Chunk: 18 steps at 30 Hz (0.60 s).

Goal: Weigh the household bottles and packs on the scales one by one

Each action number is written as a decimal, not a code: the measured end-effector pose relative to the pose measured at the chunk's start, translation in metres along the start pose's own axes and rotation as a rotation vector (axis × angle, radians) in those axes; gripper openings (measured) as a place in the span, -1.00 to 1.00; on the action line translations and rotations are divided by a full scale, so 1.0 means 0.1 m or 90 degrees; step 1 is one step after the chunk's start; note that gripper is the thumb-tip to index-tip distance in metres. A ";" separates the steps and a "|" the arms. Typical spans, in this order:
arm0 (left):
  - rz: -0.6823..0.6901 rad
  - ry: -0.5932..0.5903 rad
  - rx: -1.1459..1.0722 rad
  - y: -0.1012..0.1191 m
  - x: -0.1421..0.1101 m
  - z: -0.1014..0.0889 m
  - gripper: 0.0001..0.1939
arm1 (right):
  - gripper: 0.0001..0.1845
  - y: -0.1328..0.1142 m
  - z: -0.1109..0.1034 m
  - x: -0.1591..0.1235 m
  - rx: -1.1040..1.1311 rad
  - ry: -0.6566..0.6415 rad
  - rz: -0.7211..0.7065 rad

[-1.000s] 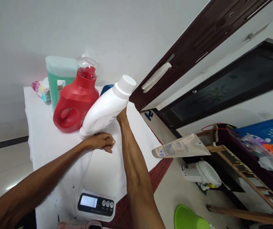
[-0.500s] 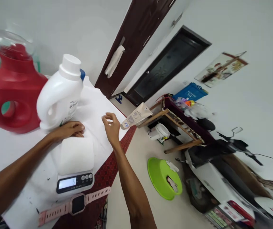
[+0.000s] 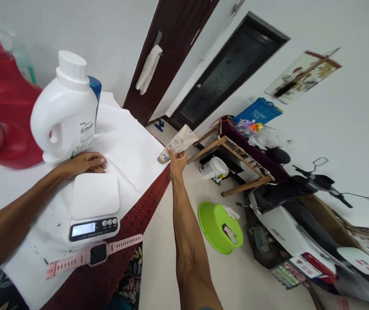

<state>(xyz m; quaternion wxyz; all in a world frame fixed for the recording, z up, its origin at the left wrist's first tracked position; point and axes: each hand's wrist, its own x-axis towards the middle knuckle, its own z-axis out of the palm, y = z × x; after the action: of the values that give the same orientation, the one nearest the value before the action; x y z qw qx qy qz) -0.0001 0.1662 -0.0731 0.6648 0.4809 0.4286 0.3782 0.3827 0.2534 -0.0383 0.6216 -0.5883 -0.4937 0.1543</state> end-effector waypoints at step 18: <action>-0.002 0.013 -0.011 -0.04 -0.02 0.05 -0.83 | -0.37 -0.80 -0.04 -0.89 0.109 -0.129 0.042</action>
<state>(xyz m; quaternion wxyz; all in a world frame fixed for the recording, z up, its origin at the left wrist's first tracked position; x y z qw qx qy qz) 0.0048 0.1620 -0.0755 0.6653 0.4705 0.4323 0.3861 0.3132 0.1612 -0.0052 0.6111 -0.5300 -0.5196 0.2751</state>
